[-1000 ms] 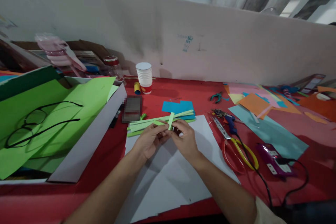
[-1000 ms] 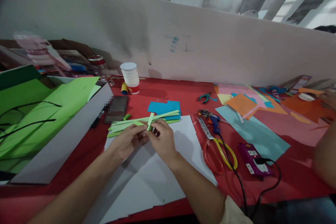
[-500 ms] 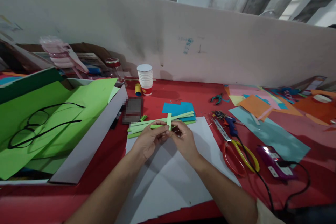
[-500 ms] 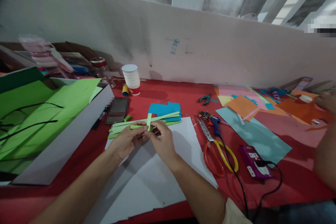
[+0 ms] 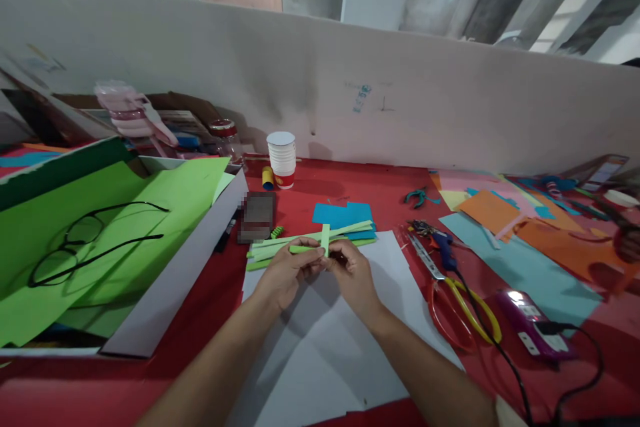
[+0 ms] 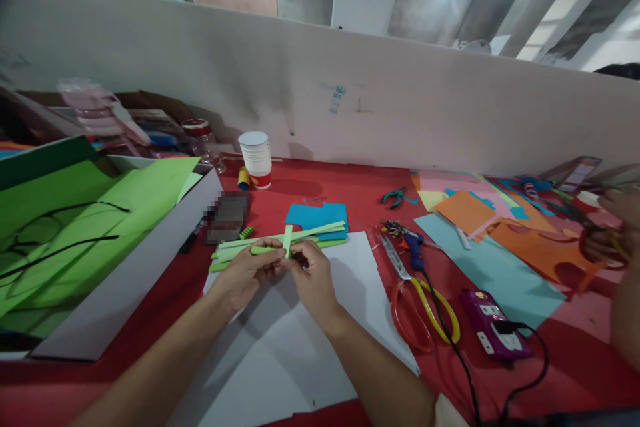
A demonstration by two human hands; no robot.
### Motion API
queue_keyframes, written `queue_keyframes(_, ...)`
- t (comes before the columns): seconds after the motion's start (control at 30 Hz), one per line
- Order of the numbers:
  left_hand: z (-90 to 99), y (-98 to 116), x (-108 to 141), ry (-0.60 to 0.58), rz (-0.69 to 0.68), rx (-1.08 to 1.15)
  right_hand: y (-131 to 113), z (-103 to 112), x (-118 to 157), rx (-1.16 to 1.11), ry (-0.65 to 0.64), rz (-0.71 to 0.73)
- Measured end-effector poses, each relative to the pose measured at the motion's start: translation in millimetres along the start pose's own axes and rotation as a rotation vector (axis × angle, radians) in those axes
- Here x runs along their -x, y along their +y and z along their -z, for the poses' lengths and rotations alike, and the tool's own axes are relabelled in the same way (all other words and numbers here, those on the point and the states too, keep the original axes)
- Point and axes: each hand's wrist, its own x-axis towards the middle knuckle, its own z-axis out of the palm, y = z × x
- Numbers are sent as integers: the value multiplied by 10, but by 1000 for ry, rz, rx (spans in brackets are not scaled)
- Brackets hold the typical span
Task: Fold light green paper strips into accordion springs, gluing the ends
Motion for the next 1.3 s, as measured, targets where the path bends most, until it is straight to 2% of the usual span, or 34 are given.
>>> queue_keyframes(0.2, 3, -18, -19, 67, -75, -39, -3, 7, -4, -66, -32, -116)
queue_keyframes(0.47, 4, -49, 6, -31, -199, -90, -65, 32, -45, -246, -11, -241)
queue_keyframes(0.7, 27, -80, -14, -6, -264, -155, -92, 37, -48, -275, 16, -263)
queue_keyframes(0.93, 20, -62, 0, -31, -205, -116, -127, 20, -43, -312, 22, -299)
queue_keyframes(1.13, 33, -43, -28, -42, -50, -7, -104, 44, -38, -414, 2, -358)
queue_keyframes(1.2, 26, -26, -37, -45, -4, 40, -113, 65, -31, -363, -39, -293)
queue_keyframes(1.3, 20, -4, -37, -35, 49, 95, -143, 74, -17, -119, -105, -99)
